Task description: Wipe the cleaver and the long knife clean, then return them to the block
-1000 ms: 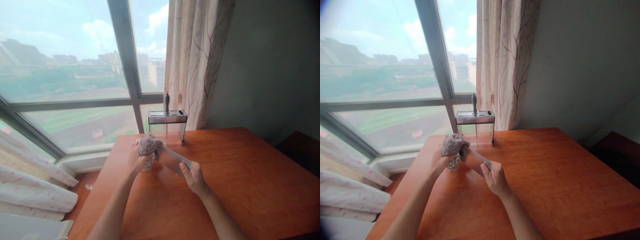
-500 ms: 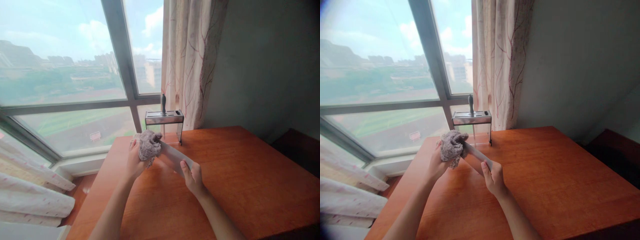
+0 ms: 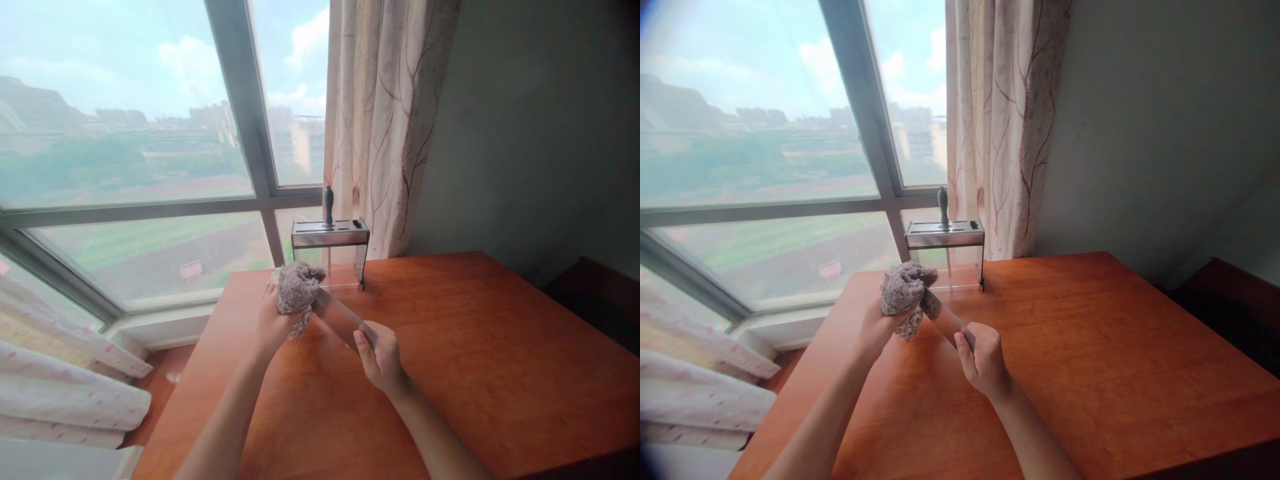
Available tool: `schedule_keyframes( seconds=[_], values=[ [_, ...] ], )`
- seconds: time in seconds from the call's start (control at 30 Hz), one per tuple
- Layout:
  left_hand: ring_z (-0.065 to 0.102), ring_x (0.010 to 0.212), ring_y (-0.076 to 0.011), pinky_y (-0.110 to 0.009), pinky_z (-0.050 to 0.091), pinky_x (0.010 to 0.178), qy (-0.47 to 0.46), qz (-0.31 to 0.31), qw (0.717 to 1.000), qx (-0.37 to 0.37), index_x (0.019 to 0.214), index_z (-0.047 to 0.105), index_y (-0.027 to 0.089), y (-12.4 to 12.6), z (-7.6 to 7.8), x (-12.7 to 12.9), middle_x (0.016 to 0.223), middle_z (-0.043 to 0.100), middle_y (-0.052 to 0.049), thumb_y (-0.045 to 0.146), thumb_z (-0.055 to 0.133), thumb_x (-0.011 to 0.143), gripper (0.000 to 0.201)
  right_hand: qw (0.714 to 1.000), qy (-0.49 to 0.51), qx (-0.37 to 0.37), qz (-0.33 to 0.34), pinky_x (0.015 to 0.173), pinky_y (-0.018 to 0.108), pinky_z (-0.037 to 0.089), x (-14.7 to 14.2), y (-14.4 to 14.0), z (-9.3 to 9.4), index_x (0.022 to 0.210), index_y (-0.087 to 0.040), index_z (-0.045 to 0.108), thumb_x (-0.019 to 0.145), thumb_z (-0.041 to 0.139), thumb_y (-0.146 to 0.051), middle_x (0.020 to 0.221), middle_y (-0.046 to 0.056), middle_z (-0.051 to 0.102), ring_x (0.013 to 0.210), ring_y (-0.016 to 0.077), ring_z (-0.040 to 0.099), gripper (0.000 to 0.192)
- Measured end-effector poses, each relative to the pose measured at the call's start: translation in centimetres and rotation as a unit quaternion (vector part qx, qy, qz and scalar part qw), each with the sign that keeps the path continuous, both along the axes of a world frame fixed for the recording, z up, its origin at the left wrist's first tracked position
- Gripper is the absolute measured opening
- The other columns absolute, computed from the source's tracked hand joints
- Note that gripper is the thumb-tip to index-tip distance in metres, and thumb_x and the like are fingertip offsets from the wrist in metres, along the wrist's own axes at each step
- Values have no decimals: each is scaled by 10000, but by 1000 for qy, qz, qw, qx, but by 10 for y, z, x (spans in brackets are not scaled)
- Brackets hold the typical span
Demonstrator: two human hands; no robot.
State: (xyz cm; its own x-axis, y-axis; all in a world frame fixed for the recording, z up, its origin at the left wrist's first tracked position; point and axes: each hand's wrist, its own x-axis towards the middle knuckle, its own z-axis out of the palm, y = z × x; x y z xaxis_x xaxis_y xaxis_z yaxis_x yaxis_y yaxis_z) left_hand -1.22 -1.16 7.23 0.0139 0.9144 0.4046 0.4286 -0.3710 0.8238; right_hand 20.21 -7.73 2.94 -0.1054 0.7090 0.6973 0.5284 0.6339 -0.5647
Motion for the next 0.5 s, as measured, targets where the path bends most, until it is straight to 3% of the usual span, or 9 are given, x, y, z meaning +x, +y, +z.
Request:
schedule_keyframes(
  seconds=[0.07, 0.13, 0.23, 0.37, 0.5],
  values=[
    [609, 986, -336, -444, 474, 860, -168, 13, 983, -73, 1051, 670, 151, -2, 2, 3, 995, 703, -77, 322, 746, 586, 502, 999, -38, 30, 7, 541, 284, 325, -1, 1, 0, 595, -197, 482, 936, 353, -247, 545, 6, 454, 521, 140, 447, 368],
    [624, 928, -312, -384, 498, 790, -307, 31, 945, -107, 1008, 684, 146, -5, 5, 6, 939, 710, -56, 263, 796, 496, 536, 996, -70, 53, 15, 555, 296, 304, -2, 2, 0, 617, -198, 480, 925, 368, -219, 557, 8, 455, 538, 145, 437, 329],
    [639, 823, -256, -325, 506, 709, -423, 34, 898, -118, 971, 695, 159, -7, 10, 10, 857, 710, -31, 196, 791, 469, 512, 991, -108, 74, 20, 573, 303, 300, -3, 2, 0, 651, -198, 499, 915, 386, -201, 573, 16, 474, 563, 153, 443, 288],
    [638, 770, -237, -313, 508, 675, -460, 27, 878, -128, 959, 694, 156, -9, 10, 10, 830, 702, -36, 175, 770, 490, 476, 989, -123, 77, 22, 579, 305, 298, -3, 2, -1, 647, -198, 488, 909, 399, -190, 576, 16, 472, 562, 153, 440, 277],
    [628, 901, -291, -358, 501, 774, -378, 33, 919, -105, 978, 688, 148, -10, 8, 11, 918, 702, -51, 210, 797, 506, 488, 995, -75, 65, 20, 564, 303, 293, -2, 2, -1, 638, -204, 461, 916, 374, -195, 573, 9, 453, 551, 152, 434, 291]
  ],
)
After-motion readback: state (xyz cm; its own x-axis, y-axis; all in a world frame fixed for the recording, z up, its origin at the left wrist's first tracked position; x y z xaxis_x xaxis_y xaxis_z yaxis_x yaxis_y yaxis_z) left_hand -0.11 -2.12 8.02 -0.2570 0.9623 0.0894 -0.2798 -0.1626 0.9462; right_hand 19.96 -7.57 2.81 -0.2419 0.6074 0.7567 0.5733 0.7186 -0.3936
